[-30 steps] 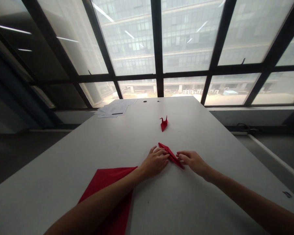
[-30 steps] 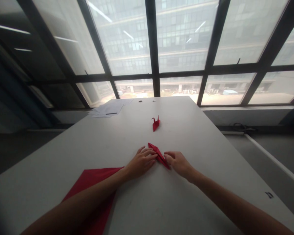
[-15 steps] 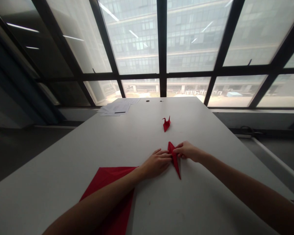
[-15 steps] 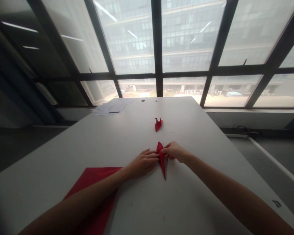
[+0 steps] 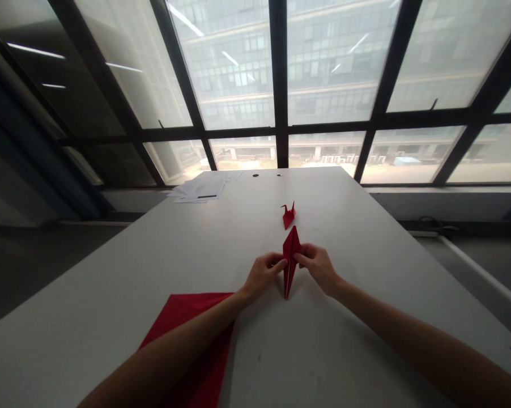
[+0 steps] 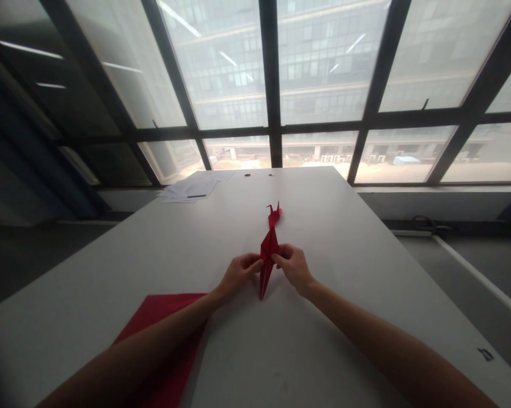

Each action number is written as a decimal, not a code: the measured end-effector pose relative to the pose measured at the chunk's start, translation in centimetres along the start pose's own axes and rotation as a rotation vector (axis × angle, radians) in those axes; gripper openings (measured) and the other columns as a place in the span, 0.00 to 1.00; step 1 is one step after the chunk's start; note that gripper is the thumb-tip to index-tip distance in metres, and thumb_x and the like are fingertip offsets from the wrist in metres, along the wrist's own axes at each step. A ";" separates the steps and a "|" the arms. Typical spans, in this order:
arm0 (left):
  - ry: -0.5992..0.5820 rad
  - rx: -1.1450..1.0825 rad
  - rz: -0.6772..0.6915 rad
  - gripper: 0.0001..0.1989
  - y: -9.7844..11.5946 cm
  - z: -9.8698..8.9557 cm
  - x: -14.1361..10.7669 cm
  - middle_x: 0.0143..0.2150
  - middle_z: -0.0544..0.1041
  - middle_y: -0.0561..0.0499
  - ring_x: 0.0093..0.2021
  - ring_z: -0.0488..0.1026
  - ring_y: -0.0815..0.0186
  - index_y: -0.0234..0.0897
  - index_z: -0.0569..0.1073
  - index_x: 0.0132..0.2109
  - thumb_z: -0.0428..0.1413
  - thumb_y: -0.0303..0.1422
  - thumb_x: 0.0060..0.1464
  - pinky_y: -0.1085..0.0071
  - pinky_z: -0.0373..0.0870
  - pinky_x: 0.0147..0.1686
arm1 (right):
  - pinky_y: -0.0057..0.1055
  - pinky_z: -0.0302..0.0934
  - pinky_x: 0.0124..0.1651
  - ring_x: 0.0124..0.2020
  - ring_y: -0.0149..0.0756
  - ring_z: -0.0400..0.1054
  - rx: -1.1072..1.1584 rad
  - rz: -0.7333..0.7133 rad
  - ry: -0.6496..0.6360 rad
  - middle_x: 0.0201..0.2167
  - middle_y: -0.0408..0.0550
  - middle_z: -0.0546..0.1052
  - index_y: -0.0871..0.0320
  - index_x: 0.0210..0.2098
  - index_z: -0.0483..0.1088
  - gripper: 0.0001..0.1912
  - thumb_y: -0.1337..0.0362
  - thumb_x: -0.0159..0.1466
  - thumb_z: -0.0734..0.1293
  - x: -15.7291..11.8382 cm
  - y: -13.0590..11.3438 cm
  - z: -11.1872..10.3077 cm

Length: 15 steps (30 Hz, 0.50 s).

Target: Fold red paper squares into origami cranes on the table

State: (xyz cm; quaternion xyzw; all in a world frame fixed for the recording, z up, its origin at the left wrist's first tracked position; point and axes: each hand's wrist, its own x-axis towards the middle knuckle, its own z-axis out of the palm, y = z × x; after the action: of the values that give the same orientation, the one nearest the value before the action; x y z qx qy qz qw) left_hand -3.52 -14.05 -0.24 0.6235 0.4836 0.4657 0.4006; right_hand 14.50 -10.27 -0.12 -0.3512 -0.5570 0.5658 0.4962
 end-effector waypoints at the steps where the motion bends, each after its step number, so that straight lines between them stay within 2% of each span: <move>1: -0.006 -0.014 -0.023 0.15 0.1 0.0 -0.1 0.38 0.80 0.44 0.36 0.76 0.62 0.32 0.79 0.42 0.59 0.41 0.58 0.69 0.73 0.37 | 0.31 0.62 0.32 0.30 0.35 0.70 0.024 -0.006 0.008 0.32 0.49 0.81 0.60 0.37 0.77 0.15 0.57 0.54 0.73 -0.3 0.3 0.2; 5: 0.037 -0.070 -0.064 0.15 0.4 0.1 -0.6 0.33 0.80 0.46 0.31 0.74 0.65 0.31 0.80 0.37 0.61 0.41 0.55 0.72 0.70 0.31 | 0.32 0.64 0.36 0.34 0.37 0.72 0.135 0.074 -0.011 0.37 0.50 0.81 0.59 0.41 0.77 0.18 0.54 0.56 0.73 -1.3 1.1 0.7; 8: 0.043 -0.085 -0.072 0.14 0.7 0.2 -0.8 0.31 0.80 0.47 0.29 0.74 0.66 0.31 0.80 0.35 0.63 0.41 0.53 0.73 0.68 0.29 | 0.31 0.63 0.36 0.35 0.37 0.71 0.137 0.137 -0.052 0.37 0.51 0.80 0.59 0.40 0.78 0.19 0.52 0.57 0.73 -1.8 1.1 0.6; 12: 0.032 -0.065 -0.029 0.14 0.9 0.4 -0.9 0.31 0.80 0.48 0.29 0.74 0.66 0.31 0.80 0.36 0.64 0.40 0.52 0.73 0.69 0.29 | 0.30 0.59 0.33 0.29 0.33 0.68 0.085 0.116 -0.043 0.34 0.50 0.80 0.60 0.37 0.79 0.18 0.52 0.55 0.74 -2.1 1.0 0.6; 15: 0.029 -0.079 0.009 0.14 0.7 0.6 -0.9 0.31 0.79 0.48 0.30 0.75 0.65 0.31 0.78 0.40 0.64 0.39 0.52 0.72 0.70 0.30 | 0.30 0.59 0.34 0.29 0.33 0.68 0.077 0.099 -0.061 0.33 0.50 0.80 0.60 0.37 0.79 0.17 0.54 0.54 0.75 -2.2 0.9 0.6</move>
State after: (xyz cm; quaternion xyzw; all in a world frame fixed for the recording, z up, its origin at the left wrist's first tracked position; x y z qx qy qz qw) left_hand -2.82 -15.14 0.14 0.6026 0.4676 0.4953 0.4159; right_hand 14.33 -12.43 -1.27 -0.3415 -0.5314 0.6211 0.4639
